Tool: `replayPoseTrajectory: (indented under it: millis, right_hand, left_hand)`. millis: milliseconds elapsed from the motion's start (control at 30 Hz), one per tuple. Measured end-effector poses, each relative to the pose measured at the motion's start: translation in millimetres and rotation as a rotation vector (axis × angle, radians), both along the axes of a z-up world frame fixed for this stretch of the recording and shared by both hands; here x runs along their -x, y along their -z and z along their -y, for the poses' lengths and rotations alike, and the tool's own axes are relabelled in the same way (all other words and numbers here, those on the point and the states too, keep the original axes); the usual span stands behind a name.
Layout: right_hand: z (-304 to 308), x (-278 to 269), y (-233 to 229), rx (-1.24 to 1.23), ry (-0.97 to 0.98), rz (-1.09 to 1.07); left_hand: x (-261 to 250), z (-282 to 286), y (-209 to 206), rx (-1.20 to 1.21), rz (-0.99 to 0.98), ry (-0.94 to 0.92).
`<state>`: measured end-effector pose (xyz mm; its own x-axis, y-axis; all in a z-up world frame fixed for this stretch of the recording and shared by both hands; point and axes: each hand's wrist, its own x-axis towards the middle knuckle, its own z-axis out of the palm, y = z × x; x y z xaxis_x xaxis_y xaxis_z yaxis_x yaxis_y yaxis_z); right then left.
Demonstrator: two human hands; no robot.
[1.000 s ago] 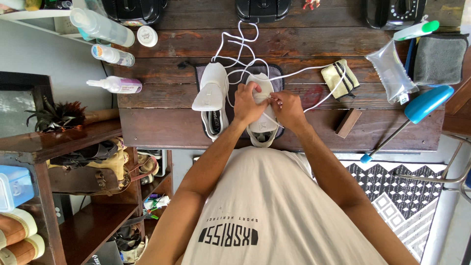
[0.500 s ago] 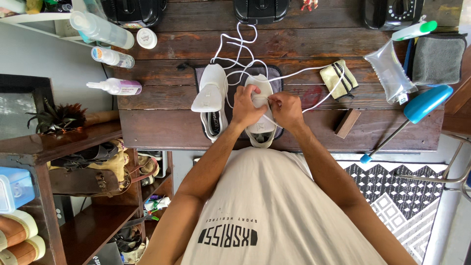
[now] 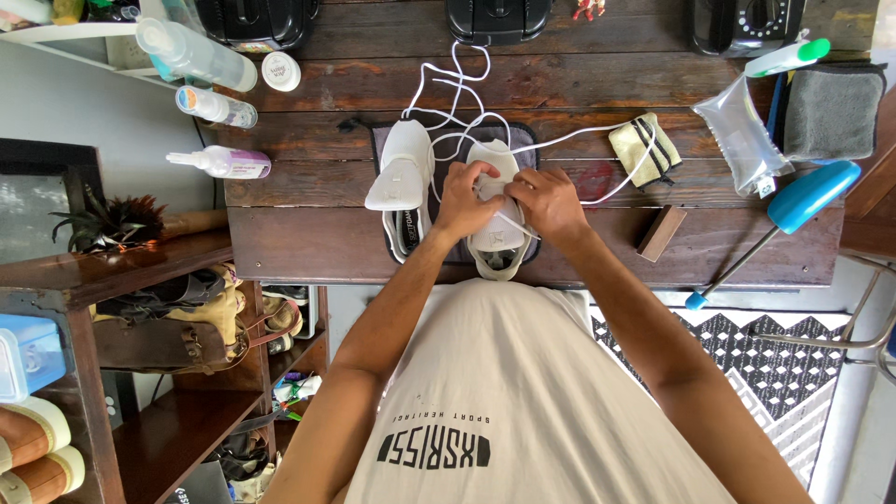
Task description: The person laces a pair of white sneakers placed on a wooden workbench. They thread the laces through the eyelets, pull them tight, and tie a knot on one shoe.
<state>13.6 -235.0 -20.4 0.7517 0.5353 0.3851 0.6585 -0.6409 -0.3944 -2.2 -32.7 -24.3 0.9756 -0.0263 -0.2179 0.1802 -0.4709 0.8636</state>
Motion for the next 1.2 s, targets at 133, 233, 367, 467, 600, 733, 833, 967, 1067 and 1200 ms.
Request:
replayPoseTrajectory:
  millis: [133,233,367,467,600,733,833,967,1067,1200]
  right_hand:
    - [4,-8,-9,0.105,-0.104,-0.039]
    - [5,-13,-26,0.006,-0.176,-0.168]
    - [-7,6,-51,-0.407,-0.186,-0.495]
    - [-3,17,-139,-0.834,-0.335,-0.747]
    - [21,27,-224,-1.005,-0.406,-0.738]
    - [39,33,-215,-0.893,-0.269,-0.562]
    - [34,37,-197,-0.861,-0.145,-0.644]
    - [35,42,-184,-0.847,0.035,-0.737]
    - [33,41,-178,-0.9,0.048,-0.735]
    - [26,42,-175,-0.863,0.083,-0.716]
  left_hand:
    - [-2,-1,-11,0.008,-0.033,0.029]
    - [-1,1,-16,-0.011,-0.059,0.025]
    - [0,2,-27,-0.01,-0.09,0.002]
    - [-3,0,-9,-0.024,-0.082,0.023]
    - [-2,0,-10,-0.05,-0.11,0.033]
    - [-1,7,-46,-0.291,0.025,0.105]
    - [5,12,-61,-0.39,0.24,0.29]
    - [24,19,-50,-0.426,0.403,0.707]
    - [43,32,-49,0.05,0.293,0.297]
    - [20,7,-53,-0.07,0.391,0.536]
